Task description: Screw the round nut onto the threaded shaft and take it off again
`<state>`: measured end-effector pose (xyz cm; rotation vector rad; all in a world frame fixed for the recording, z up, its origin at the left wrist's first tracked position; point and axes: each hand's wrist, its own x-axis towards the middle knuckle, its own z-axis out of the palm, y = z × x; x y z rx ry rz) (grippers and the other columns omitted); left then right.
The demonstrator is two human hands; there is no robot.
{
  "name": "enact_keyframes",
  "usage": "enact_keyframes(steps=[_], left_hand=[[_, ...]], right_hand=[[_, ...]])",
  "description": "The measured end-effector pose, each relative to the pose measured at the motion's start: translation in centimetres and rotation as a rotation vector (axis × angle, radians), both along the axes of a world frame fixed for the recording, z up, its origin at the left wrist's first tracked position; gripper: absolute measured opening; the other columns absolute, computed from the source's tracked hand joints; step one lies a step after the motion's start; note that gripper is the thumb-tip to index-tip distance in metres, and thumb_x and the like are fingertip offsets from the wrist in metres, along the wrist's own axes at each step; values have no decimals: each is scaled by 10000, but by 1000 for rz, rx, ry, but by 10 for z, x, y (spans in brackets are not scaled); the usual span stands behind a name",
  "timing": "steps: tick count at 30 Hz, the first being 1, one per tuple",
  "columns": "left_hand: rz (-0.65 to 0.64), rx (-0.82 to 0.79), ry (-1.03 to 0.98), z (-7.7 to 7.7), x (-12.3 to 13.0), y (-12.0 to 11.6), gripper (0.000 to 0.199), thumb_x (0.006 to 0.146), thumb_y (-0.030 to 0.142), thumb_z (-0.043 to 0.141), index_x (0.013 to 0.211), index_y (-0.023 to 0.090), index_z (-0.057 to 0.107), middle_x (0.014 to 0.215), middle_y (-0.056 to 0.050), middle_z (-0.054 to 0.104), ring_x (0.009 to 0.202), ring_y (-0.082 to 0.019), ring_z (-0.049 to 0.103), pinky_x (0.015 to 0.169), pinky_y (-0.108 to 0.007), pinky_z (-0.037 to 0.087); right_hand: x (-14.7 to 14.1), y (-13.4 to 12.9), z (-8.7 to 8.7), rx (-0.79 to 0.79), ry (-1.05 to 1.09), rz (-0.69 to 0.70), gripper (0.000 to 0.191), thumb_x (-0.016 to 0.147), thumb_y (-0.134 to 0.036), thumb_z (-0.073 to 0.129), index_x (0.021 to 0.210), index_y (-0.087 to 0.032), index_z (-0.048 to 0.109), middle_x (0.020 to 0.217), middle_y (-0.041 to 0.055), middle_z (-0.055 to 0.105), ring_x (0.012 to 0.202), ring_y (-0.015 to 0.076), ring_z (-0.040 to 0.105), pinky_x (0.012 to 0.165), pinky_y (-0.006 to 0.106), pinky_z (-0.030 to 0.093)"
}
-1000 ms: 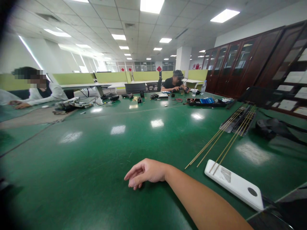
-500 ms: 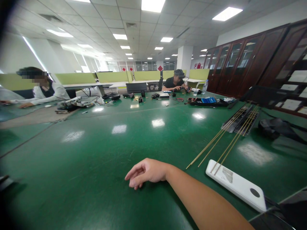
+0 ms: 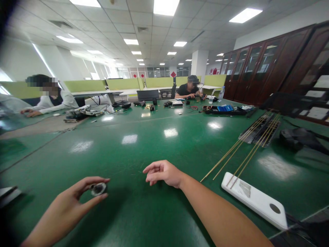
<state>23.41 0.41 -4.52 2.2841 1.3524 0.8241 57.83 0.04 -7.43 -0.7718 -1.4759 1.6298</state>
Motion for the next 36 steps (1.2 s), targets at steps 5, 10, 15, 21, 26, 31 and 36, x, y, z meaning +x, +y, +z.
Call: enact_keyframes(steps=[5,10,15,21,26,31,36], left_hand=[[-248,-76,-10,-7,93,29,327,886,440,662,1195,337,629,1191,15,666,1119,-220,609,1013,-364,467],[-372,-50,-36,-38,116,39,359,918,346,632,1271,350,571,1202,4,639,1111,-200,596,999,-350,458],[-276,-111,-102,-49,108,42,503,851,283,711,1305,329,499,1168,0,645,1086,-202,609,981,-351,461],[-289,-10,-65,-46,108,41,330,840,261,715,1136,293,571,1123,-1,637,1064,-209,593,937,-352,460],[-304,-1,-74,-47,107,39,298,842,238,712,1110,299,597,1078,6,654,1008,-202,606,898,-337,466],[-332,-7,-106,-46,107,38,259,843,227,708,1081,279,622,1042,-10,667,984,-206,618,872,-326,476],[-307,9,-118,-48,107,42,274,832,266,731,1085,285,630,1039,0,680,969,-197,635,870,-319,487]], right_hand=[[8,8,-9,255,-219,-338,495,733,-259,782,1192,-176,615,998,66,679,790,144,637,718,279,496],[4,3,-6,457,-484,-374,660,688,-158,751,1299,-255,522,1081,33,654,832,148,630,714,268,489],[-1,-1,0,524,-620,-363,537,685,-162,740,1188,-249,576,1024,9,670,820,154,631,743,273,483],[-5,1,0,594,-695,-344,408,691,-201,740,1082,-241,631,965,2,675,834,166,620,752,271,473],[-10,1,-1,624,-720,-332,361,699,-216,729,1049,-238,644,946,1,676,825,168,613,753,271,464],[-13,-1,-3,632,-740,-360,331,703,-235,729,1025,-233,651,911,2,676,794,168,605,729,268,455],[-14,0,-4,624,-739,-379,250,741,-261,715,987,-232,678,865,-3,685,763,156,612,716,258,450]])
